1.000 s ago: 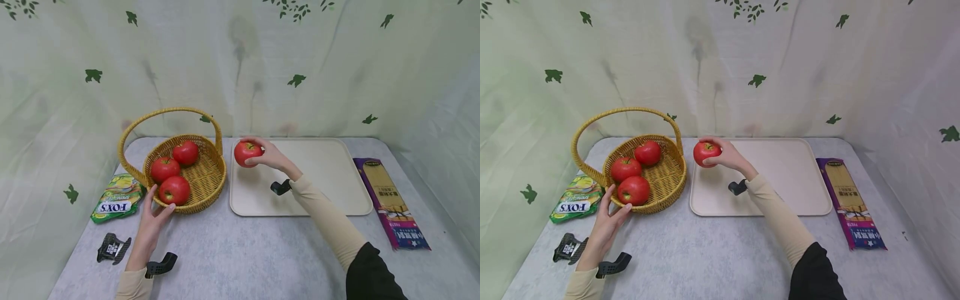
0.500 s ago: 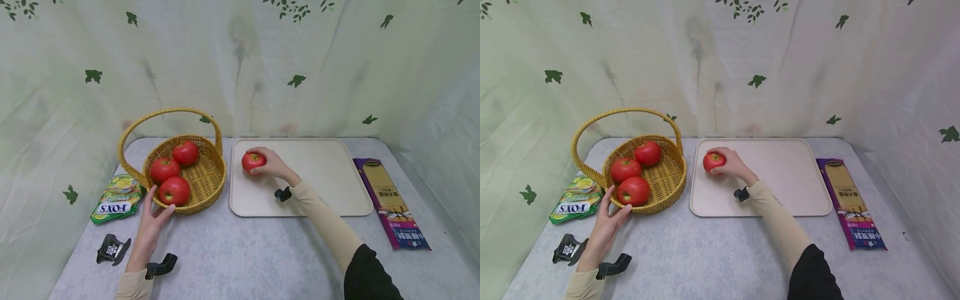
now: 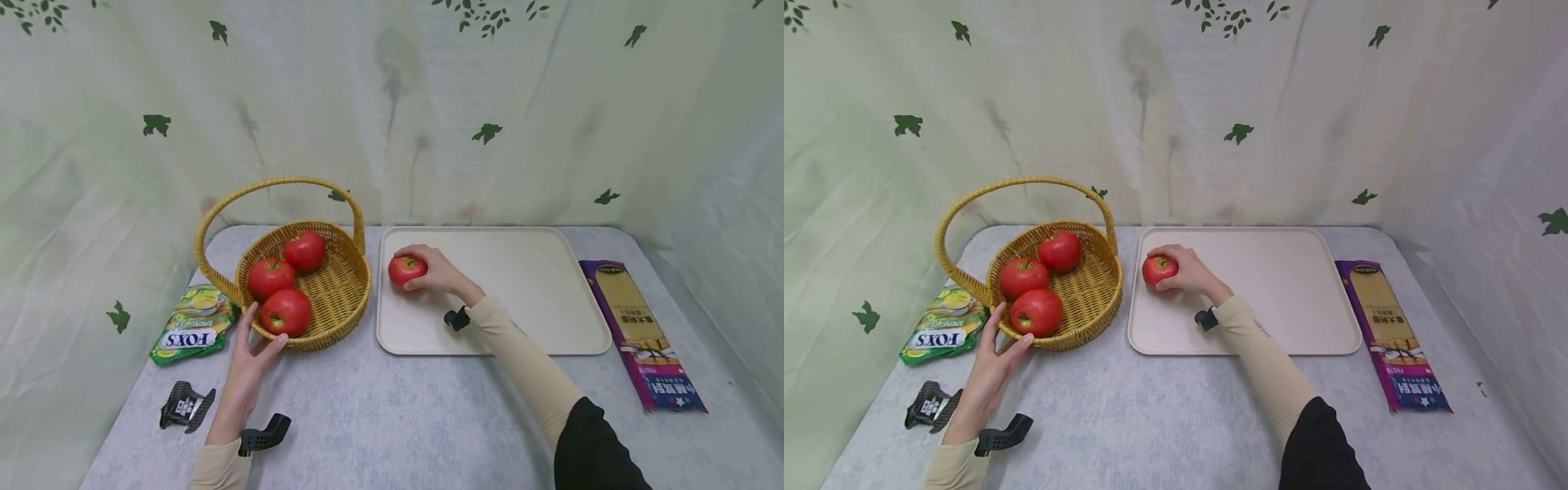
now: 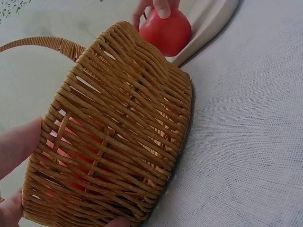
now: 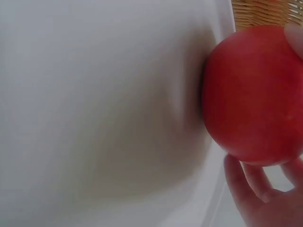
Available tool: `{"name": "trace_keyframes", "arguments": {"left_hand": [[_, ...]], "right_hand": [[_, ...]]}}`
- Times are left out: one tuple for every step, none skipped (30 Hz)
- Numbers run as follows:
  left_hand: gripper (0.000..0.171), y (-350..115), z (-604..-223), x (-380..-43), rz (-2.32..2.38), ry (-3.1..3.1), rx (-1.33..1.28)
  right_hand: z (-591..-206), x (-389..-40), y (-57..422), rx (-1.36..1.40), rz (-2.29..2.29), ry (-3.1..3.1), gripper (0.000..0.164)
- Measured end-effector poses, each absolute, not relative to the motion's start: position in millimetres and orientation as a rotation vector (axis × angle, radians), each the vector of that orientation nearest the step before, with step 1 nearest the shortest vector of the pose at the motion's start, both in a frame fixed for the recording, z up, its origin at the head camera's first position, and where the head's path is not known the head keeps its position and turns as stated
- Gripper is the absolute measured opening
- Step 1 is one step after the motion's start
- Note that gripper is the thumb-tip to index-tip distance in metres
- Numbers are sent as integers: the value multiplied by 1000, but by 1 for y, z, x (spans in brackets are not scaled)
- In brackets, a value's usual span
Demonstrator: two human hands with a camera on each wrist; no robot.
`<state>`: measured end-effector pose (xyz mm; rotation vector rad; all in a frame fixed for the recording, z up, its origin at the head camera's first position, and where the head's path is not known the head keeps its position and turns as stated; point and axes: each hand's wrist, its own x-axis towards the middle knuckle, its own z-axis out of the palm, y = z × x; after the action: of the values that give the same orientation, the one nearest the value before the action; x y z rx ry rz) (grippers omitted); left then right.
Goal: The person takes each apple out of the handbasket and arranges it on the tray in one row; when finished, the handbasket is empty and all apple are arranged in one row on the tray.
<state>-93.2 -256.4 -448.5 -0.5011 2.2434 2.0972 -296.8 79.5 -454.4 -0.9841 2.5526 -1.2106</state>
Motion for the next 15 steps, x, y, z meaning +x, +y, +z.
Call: {"name": "trace_keyframes", "arguments": {"left_hand": [[84, -256, -448, -93, 2101, 2242, -497], [84, -256, -448, -93, 2102, 2242, -496], [84, -256, -448, -93, 2103, 2242, -493], [84, -256, -448, -93, 2105, 2242, -491], [84, -256, -448, -93, 2106, 2241, -491], [84, -256, -448, -93, 2107, 2235, -499], [84, -256, -448, -93, 2107, 2233, -502], [84, -257, -448, -93, 2105, 2233, -505], [84, -257, -448, -93, 2104, 2232, -507], [84, -257, -448, -93, 2105, 2231, -509], [84, -257, -449, -93, 2106, 2230, -510], [84, -257, -449, -93, 2106, 2230, -510], [84, -257, -449, -94, 2108, 2230, -510], [84, -257, -449, -94, 2108, 2230, -509], [84, -257, -449, -93, 2110, 2229, -507]], "right_hand": [[-454, -297, 79, -975, -1201, 2548, 62], [-454, -297, 80, -959, -1198, 2540, 62], [-454, -297, 80, -942, -1199, 2532, 62], [-453, -298, 80, -918, -1212, 2516, 63], [-453, -298, 81, -890, -1235, 2496, 63], [-452, -298, 81, -860, -1274, 2468, 62], [-451, -298, 81, -830, -1326, 2438, 61], [-449, -298, 82, -803, -1390, 2408, 60], [-448, -298, 81, -787, -1457, 2379, 58], [-446, -298, 81, -776, -1527, 2348, 56], [-444, -297, 80, -779, -1593, 2322, 54], [-441, -297, 79, -795, -1657, 2292, 52], [-438, -296, 77, -819, -1710, 2266, 50], [-436, -295, 75, -853, -1751, 2238, 49], [-433, -294, 72, -892, -1790, 2197, 48]]}}
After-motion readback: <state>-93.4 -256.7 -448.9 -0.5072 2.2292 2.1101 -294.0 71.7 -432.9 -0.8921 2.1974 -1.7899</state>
